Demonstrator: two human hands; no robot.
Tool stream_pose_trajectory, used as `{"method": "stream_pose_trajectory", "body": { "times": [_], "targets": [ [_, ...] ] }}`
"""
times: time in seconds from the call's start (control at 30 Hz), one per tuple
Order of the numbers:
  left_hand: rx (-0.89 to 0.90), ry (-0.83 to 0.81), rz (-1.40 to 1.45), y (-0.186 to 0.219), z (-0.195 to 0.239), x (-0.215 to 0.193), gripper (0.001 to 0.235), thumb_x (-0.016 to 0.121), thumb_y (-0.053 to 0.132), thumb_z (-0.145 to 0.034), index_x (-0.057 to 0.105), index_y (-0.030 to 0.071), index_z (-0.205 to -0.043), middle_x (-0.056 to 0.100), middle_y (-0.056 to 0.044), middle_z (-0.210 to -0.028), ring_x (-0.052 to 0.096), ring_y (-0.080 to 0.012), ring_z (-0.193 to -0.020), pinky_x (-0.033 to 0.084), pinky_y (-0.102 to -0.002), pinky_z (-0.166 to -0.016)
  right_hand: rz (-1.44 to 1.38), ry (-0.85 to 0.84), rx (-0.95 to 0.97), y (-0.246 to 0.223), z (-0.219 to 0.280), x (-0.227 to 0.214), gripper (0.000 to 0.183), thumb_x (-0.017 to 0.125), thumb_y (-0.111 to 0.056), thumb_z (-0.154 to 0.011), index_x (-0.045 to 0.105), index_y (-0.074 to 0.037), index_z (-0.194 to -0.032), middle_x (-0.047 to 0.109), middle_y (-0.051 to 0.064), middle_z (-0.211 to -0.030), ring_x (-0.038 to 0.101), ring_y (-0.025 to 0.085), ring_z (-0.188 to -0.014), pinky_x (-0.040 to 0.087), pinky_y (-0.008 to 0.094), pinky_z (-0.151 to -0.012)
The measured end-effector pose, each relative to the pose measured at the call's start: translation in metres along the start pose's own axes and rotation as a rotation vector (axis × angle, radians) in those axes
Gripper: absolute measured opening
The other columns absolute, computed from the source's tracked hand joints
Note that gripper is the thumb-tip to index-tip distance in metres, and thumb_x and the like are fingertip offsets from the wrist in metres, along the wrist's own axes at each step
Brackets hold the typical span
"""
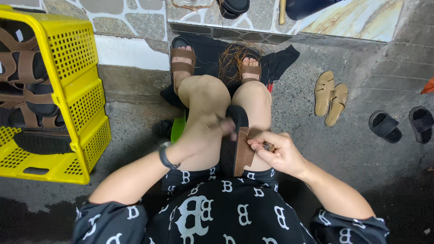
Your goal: The person sews a brown sandal using a needle and thread. They pull the thread through the sole and strap repeatedly, then cut the thread with scissors and place the finished sandal into a yellow crate.
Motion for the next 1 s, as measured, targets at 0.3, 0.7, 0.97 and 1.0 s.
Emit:
{"method": "stream_pose_trajectory", "body": {
  "times": [0.3,0.7,0.97,1.0],
  "targets": [
    [-0.095,-0.166,0.217,0.011,-0.01,-0.018,0.05,0.05,0.039,-0.104,0.07,-0.006,-0.115,0.073,-0.026,-0.108,0.069,-0.0154,-0.078,0.033,-0.009,-0.043,-0.189,0.039,0.174,0.049,0.001,-0.002,0.012,0.077,-0.001,-0.074,0.08,-0.006,-0.085,0.064,0.002,-0.053,0.051,0.008,-0.049,0.042,0.021,-0.047],
    [0.595,-0.084,-1.363,0.016,-0.011,-0.002,0.046,0.071,0.057,-0.082,0.061,0.012,-0.083,0.053,-0.004,-0.081,0.06,-0.0274,-0.073,0.048,-0.035,-0.055,-0.146,0.044,0.114,0.051,-0.01,0.003,0.009,0.076,-0.004,-0.077,0.081,-0.008,-0.085,0.063,0.003,-0.054,0.055,0.01,-0.052,0.045,0.027,-0.051],
    [0.343,0.071,-0.972,0.023,-0.021,-0.046,0.041,0.079,0.05,-0.079,0.066,0.01,-0.074,0.067,-0.011,-0.081,0.069,-0.0313,-0.08,0.055,-0.037,-0.064,0.109,-0.071,0.02,0.028,-0.011,0.001,0.015,0.073,-0.015,-0.085,0.074,-0.008,-0.099,0.072,0.013,-0.072,0.066,0.026,-0.059,0.052,0.037,-0.052],
    [0.232,0.078,-0.764,0.019,-0.024,-0.062,0.026,0.076,0.035,-0.086,0.069,0.011,-0.078,0.073,-0.01,-0.086,0.072,-0.0288,-0.089,0.056,-0.037,-0.069,0.287,-0.134,-0.059,0.012,-0.01,0.001,0.028,0.072,-0.023,-0.09,0.068,-0.005,-0.111,0.074,0.022,-0.086,0.073,0.041,-0.068,0.056,0.049,-0.054]
  ]
}}
Point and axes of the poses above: each hand's wrist, its own z-axis away from the middle knuckle, its own x-axis out of the palm, y = z × x, the point moved 10 cm from there along -z, towards the middle knuckle
